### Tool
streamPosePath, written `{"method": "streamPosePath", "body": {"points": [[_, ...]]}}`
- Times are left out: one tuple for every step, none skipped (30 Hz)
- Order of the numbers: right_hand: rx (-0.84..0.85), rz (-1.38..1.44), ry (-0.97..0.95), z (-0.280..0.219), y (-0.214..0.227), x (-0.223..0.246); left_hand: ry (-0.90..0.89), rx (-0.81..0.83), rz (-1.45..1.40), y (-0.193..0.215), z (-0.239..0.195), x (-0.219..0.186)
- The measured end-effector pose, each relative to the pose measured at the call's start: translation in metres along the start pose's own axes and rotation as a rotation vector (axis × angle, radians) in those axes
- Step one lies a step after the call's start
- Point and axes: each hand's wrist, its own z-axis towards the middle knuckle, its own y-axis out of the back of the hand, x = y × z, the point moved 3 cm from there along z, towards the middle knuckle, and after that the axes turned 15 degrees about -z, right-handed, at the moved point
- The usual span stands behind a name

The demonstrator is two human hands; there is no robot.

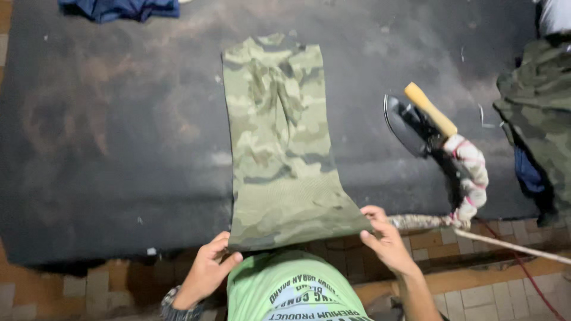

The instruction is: The person irons several camouflage-patterned shirts on a dark ironing table. They fold each shirt, smooth it with their hands, and press it with a steam iron before stacking the finished items.

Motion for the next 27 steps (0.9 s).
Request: {"method": "streamPosePath", "body": {"points": [[-0.038, -0.099, 0.067, 0.017, 0.012, 0.009, -0.151, 0.108, 0.071, 0.0, 0.016, -0.028], [-0.074, -0.199, 0.135, 0.037, 0.023, 0.018, -0.299, 0.098, 0.226, 0.001, 0.038, -0.053], [-0.111, -0.298, 0.202, 0.06, 0.032, 0.024, -0.447, 0.086, 0.38, 0.003, 0.062, -0.073], [-0.146, -0.222, 0.139, 0.088, 0.038, 0.022, -0.593, 0.074, 0.532, 0.006, 0.088, -0.088], [-0.181, -0.146, 0.076, 0.121, 0.04, 0.017, -0.506, 0.082, 0.378, 0.011, 0.118, -0.094], [-0.221, -0.07, 0.021, 0.16, 0.042, 0.009, -0.424, 0.094, 0.227, 0.021, 0.153, -0.098], [-0.313, 0.164, -0.104, 0.204, 0.041, -0.004, -0.377, -0.046, 0.223, 0.03, 0.201, -0.097], [-0.4, 0.4, -0.235, 0.248, 0.036, -0.02, -0.32, -0.187, 0.216, 0.037, 0.246, -0.091], [-0.472, 0.241, -0.311, 0.298, 0.037, -0.035, -0.342, -0.245, 0.062, 0.047, 0.288, -0.086], [-0.475, 0.195, -0.322, 0.349, 0.033, -0.047, -0.372, -0.3, -0.094, 0.056, 0.336, -0.081], [-0.405, 0.249, -0.426, 0.391, 0.023, -0.061, -0.286, -0.342, -0.085, 0.068, 0.378, -0.076], [-0.329, 0.304, -0.536, 0.42, 0.013, -0.073, -0.193, -0.388, -0.074, 0.083, 0.411, -0.068], [-0.29, 0.198, -0.568, 0.438, 0.011, -0.082, -0.1, -0.432, -0.063, 0.096, 0.436, -0.059], [-0.243, 0.095, -0.606, 0.449, 0.003, -0.091, -0.076, -0.427, -0.02, 0.105, 0.447, -0.046], [-0.194, -0.008, -0.643, 0.457, -0.002, -0.099, -0.051, -0.42, 0.023, 0.111, 0.453, -0.033], [-0.197, -0.041, -0.604, 0.459, -0.005, -0.102, -0.022, -0.41, 0.068, 0.115, 0.457, -0.023], [-0.199, -0.073, -0.565, 0.456, -0.004, -0.104, -0.067, -0.372, 0.051, 0.119, 0.457, -0.017], [-0.2, -0.11, -0.529, 0.451, -0.002, -0.105, -0.108, -0.334, 0.029, 0.121, 0.453, -0.009], [-0.224, -0.138, -0.435, 0.449, 0.002, -0.104, -0.149, -0.297, 0.006, 0.121, 0.453, -0.004], [-0.244, -0.163, -0.342, 0.449, 0.007, -0.104, -0.162, -0.314, 0.02, 0.123, 0.454, 0.001], [-0.263, -0.187, -0.248, 0.45, 0.01, -0.103, -0.174, -0.332, 0.034, 0.123, 0.455, 0.005], [-0.276, -0.236, -0.229, 0.454, 0.011, -0.105, -0.19, -0.347, 0.05, 0.124, 0.457, 0.006], [-0.288, -0.284, -0.209, 0.464, 0.014, -0.107, -0.23, -0.383, 0.187, 0.127, 0.465, 0.005], [-0.297, -0.333, -0.194, 0.469, 0.013, -0.11, -0.265, -0.415, 0.326, 0.129, 0.471, 0.004], [-0.29, -0.413, -0.249, 0.47, 0.009, -0.114, -0.298, -0.442, 0.466, 0.128, 0.468, 0.005], [-0.294, -0.493, -0.291, 0.48, 0.008, -0.117, -0.255, -0.464, 0.449, 0.128, 0.473, 0.004], [-0.296, -0.573, -0.332, 0.48, 0.006, -0.118, -0.212, -0.486, 0.432, 0.127, 0.475, 0.003]]}}
